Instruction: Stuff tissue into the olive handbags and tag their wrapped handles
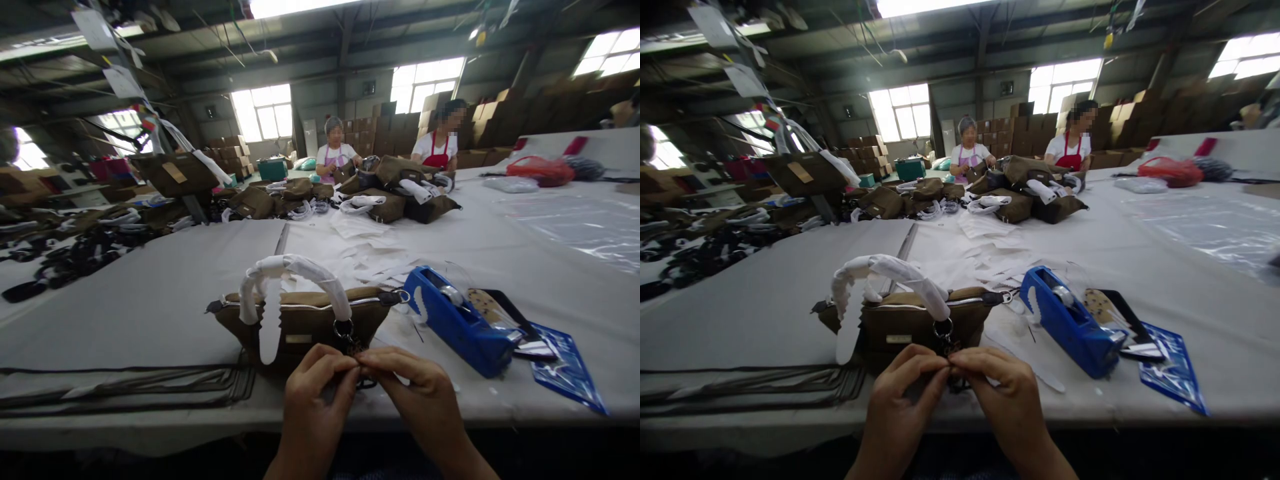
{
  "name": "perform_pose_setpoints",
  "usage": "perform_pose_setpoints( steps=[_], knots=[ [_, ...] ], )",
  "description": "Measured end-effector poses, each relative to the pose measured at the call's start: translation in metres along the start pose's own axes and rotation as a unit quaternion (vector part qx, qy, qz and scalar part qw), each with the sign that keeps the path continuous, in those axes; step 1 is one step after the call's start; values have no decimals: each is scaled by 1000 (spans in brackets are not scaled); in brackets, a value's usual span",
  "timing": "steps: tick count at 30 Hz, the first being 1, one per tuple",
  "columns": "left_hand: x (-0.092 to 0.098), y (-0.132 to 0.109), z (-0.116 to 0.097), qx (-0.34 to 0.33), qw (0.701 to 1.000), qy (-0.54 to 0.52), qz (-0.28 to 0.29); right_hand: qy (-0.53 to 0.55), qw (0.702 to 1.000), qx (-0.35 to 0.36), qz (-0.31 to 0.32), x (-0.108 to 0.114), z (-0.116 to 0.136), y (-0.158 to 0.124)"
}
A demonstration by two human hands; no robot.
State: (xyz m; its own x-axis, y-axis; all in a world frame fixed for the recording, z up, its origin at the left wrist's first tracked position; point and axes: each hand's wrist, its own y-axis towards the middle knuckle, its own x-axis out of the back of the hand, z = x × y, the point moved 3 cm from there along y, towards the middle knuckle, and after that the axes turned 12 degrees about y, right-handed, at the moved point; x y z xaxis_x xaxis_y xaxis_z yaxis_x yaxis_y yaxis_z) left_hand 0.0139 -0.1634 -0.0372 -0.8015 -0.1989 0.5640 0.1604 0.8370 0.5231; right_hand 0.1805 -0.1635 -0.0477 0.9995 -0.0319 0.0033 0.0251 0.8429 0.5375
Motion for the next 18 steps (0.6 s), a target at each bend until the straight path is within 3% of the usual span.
perform_pose_setpoints(
  steps=[6, 13, 18],
  knots=[
    [-2, -2, -1, 3, 1000, -4, -1, -3, 999, 40, 30, 0, 1, -2],
    [4, 2, -2, -7, 999, 22, -25, -30, 999, -13, 24, -2, -1, -3],
    [3, -1, 0, -13, 999, 40, -15, -42, 999, -12, -3, -6, 2, -4]
  ],
)
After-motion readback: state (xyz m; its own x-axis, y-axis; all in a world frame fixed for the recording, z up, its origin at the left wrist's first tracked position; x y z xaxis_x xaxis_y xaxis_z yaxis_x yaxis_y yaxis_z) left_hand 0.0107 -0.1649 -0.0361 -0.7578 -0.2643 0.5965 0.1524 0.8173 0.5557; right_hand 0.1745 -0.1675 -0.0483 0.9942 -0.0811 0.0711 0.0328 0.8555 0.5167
